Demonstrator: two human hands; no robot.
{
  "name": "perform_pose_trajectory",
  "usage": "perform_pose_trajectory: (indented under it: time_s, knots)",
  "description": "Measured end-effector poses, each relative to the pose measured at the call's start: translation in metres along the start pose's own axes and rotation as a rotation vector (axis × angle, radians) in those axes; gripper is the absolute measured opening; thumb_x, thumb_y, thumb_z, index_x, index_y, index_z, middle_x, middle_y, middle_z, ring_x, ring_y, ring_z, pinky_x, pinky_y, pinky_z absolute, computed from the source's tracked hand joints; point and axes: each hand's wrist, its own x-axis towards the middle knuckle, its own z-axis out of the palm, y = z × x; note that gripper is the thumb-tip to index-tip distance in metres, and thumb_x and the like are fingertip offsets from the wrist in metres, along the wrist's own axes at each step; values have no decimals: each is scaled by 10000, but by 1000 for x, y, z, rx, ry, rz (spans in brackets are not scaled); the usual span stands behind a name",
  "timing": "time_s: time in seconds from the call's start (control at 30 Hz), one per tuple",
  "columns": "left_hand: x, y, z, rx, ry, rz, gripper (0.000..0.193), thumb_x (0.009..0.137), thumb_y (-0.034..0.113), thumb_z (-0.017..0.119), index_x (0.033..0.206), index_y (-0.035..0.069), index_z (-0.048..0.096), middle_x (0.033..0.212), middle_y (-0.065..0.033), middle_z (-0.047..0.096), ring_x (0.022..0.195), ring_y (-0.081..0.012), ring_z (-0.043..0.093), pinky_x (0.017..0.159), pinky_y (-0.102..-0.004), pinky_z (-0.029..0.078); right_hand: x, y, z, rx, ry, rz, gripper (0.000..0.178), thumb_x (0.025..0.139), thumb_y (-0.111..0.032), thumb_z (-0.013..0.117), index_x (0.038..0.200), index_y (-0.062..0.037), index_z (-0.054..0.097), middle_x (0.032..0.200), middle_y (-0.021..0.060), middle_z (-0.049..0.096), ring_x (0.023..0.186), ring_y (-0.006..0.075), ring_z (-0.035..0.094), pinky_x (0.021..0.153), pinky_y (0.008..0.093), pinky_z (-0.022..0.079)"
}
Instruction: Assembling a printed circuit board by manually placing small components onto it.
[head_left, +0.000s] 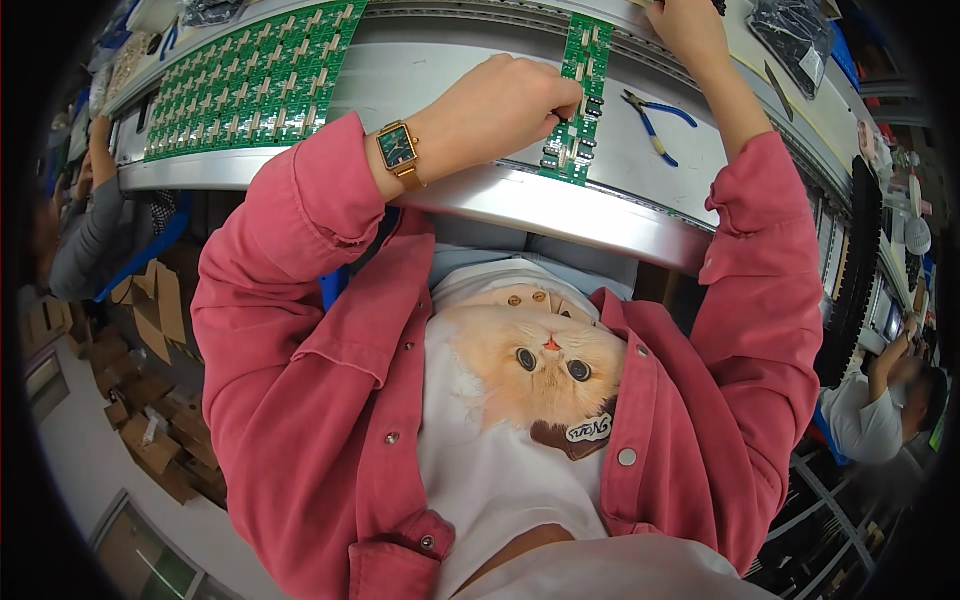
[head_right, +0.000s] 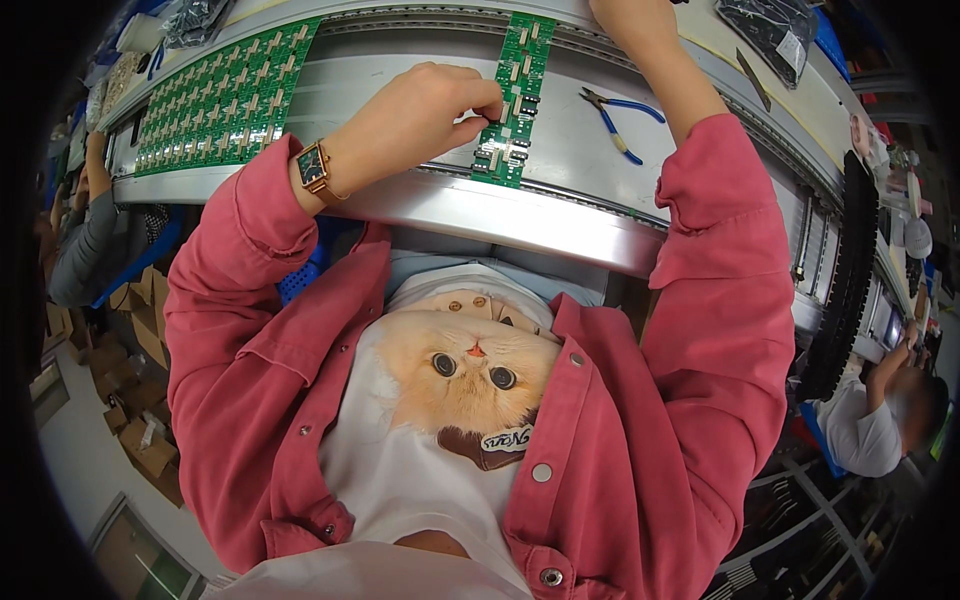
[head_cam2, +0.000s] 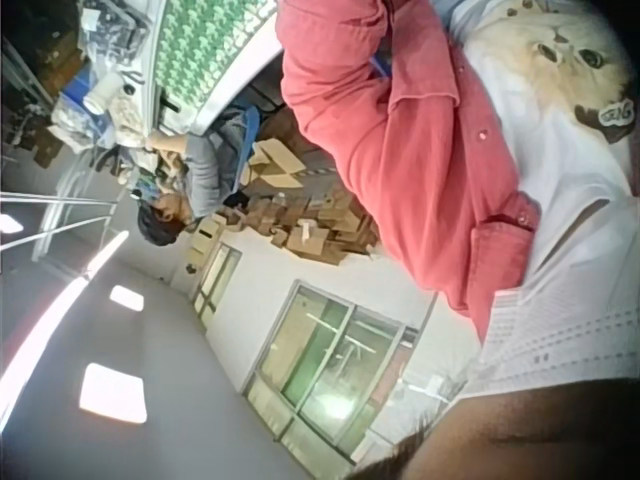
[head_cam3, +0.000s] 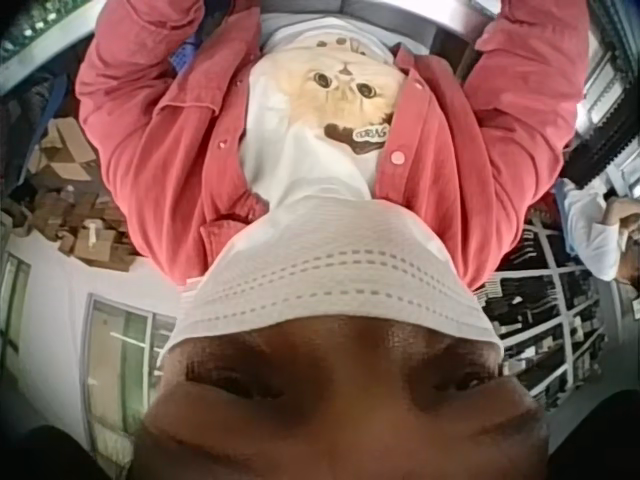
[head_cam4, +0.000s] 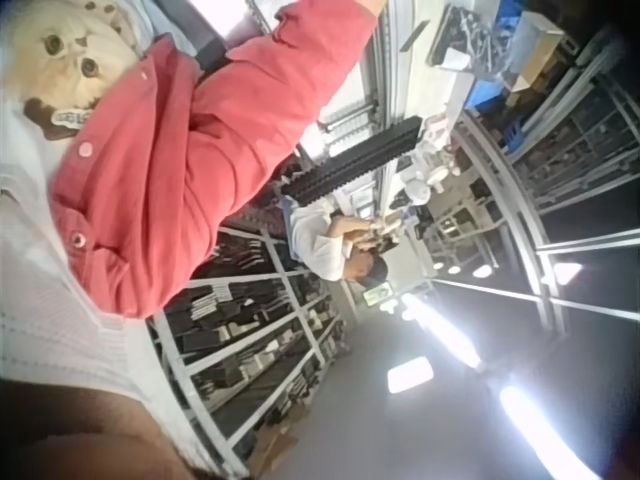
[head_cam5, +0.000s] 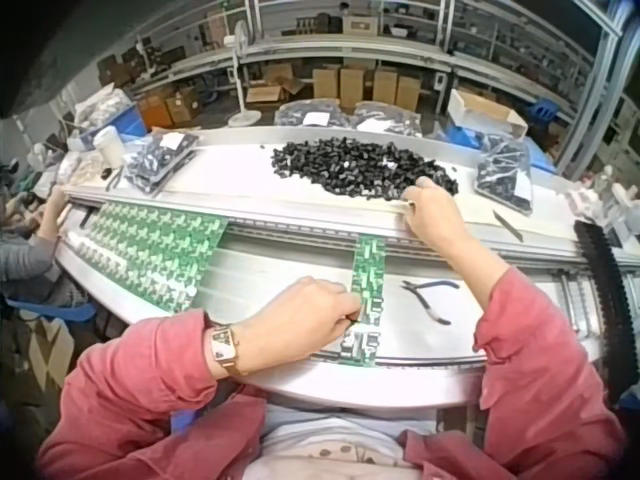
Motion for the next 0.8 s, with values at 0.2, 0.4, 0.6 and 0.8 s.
perform_pose_trajectory:
  time_s: [0.2,0.4,0.6,0.8]
  knots:
    - [2,-1,6,13,-6,16,75,756,69,628,823,46,604,781,-64,620,603,-266,546,614,-348,452,-13,-6,-8,96,22,-47,130,704,-8,548,772,-30,657,775,127,622,698,330,594,659,375,483]
    - [4,-2,10,48,10,13,73,750,68,626,818,48,609,783,-63,621,602,-270,546,618,-356,452,-18,2,3,399,88,-130,146,678,11,559,763,-38,668,796,119,636,691,303,598,644,344,481]
    - [4,0,5,43,2,13,74,752,72,628,821,49,611,778,-63,618,600,-268,543,622,-358,453,-32,-4,-2,828,20,-140,142,705,-18,552,777,-48,671,821,127,647,707,313,597,656,355,482]
    - [11,-4,-22,102,26,-3,77,757,69,604,821,46,641,782,-77,639,629,-269,575,628,-345,472,-69,-11,-28,1428,-263,133,185,780,-17,600,941,-29,691,882,68,673,694,145,605,670,238,502]
